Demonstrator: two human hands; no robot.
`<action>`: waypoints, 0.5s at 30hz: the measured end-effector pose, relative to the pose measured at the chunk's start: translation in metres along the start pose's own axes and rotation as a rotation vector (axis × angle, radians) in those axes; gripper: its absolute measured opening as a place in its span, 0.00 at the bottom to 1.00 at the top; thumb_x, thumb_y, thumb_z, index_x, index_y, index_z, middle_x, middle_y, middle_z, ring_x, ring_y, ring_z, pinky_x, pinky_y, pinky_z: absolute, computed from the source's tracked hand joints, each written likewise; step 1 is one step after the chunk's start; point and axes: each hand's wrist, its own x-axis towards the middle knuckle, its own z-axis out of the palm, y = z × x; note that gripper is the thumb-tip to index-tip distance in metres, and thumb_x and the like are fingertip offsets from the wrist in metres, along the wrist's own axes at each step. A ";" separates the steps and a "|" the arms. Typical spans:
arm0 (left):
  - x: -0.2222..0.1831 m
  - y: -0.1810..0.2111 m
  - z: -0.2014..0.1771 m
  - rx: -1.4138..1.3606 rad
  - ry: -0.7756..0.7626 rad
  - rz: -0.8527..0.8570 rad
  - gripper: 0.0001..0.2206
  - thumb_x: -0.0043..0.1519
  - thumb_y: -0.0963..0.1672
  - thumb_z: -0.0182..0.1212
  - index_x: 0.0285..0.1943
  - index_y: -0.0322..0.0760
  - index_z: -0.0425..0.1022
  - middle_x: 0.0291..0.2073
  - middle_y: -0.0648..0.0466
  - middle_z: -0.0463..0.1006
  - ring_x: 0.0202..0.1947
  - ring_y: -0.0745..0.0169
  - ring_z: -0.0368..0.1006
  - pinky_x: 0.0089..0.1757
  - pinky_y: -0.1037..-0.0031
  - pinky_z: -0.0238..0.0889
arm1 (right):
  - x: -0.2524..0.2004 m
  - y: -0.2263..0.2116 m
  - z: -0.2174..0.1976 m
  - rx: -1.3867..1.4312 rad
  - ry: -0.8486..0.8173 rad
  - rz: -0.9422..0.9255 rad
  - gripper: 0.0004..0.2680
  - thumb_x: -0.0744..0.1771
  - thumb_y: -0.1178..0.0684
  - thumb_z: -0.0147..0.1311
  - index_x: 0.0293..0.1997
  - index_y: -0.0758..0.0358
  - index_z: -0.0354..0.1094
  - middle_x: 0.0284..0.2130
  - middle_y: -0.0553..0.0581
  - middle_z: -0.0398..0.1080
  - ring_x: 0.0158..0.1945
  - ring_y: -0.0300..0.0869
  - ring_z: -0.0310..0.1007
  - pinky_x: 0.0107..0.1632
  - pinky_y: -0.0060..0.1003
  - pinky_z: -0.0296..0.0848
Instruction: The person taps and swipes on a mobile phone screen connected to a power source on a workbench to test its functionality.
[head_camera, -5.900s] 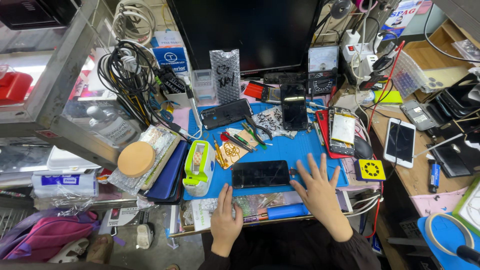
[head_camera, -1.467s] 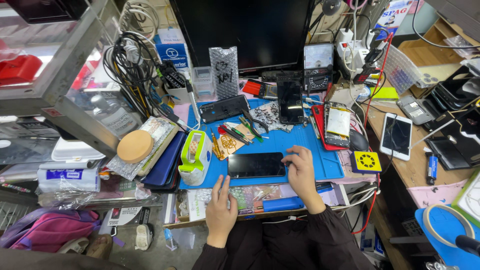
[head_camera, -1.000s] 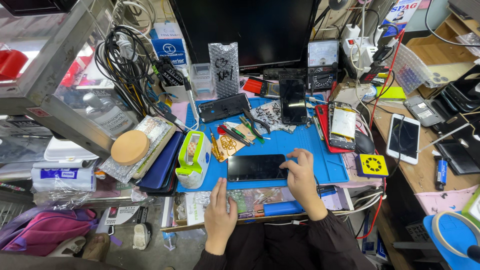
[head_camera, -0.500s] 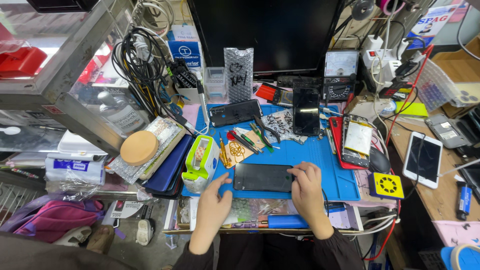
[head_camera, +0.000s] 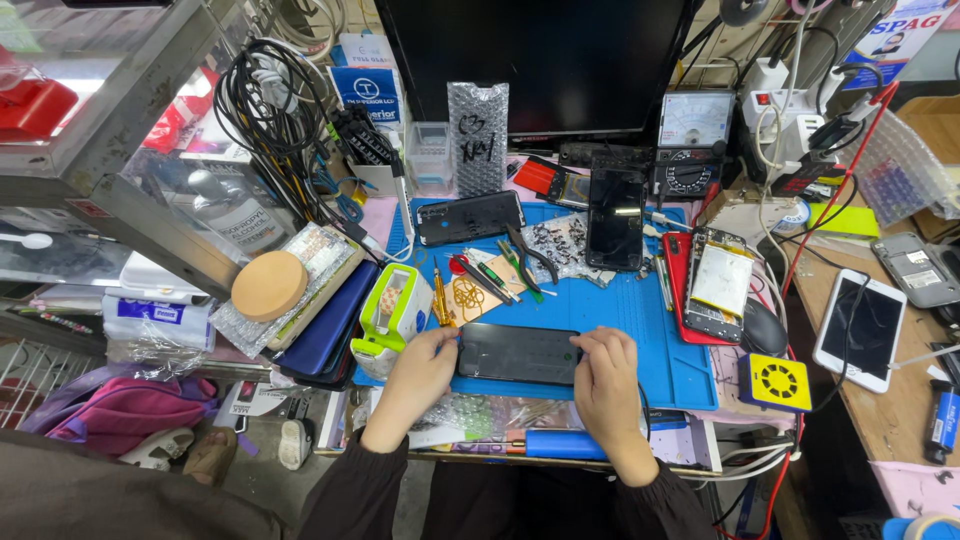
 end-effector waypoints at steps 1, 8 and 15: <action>-0.001 0.007 -0.001 0.022 0.009 -0.020 0.17 0.64 0.45 0.51 0.56 0.29 0.78 0.27 0.44 0.82 0.16 0.61 0.74 0.24 0.71 0.67 | 0.000 0.000 0.000 0.001 0.003 -0.002 0.10 0.62 0.69 0.50 0.45 0.68 0.69 0.42 0.61 0.70 0.54 0.58 0.67 0.59 0.49 0.67; -0.004 0.015 -0.001 0.015 0.062 -0.014 0.16 0.63 0.44 0.53 0.54 0.29 0.78 0.28 0.45 0.83 0.15 0.62 0.74 0.24 0.71 0.67 | 0.003 -0.004 -0.007 -0.062 -0.112 0.040 0.10 0.64 0.60 0.56 0.50 0.63 0.70 0.49 0.59 0.71 0.61 0.57 0.65 0.62 0.54 0.61; -0.027 -0.008 0.004 -0.328 0.059 0.047 0.22 0.61 0.40 0.56 0.67 0.33 0.67 0.52 0.44 0.83 0.17 0.72 0.71 0.21 0.78 0.66 | 0.021 -0.011 -0.013 0.004 -0.377 -0.116 0.29 0.59 0.44 0.67 0.64 0.65 0.61 0.61 0.65 0.63 0.69 0.61 0.56 0.68 0.56 0.51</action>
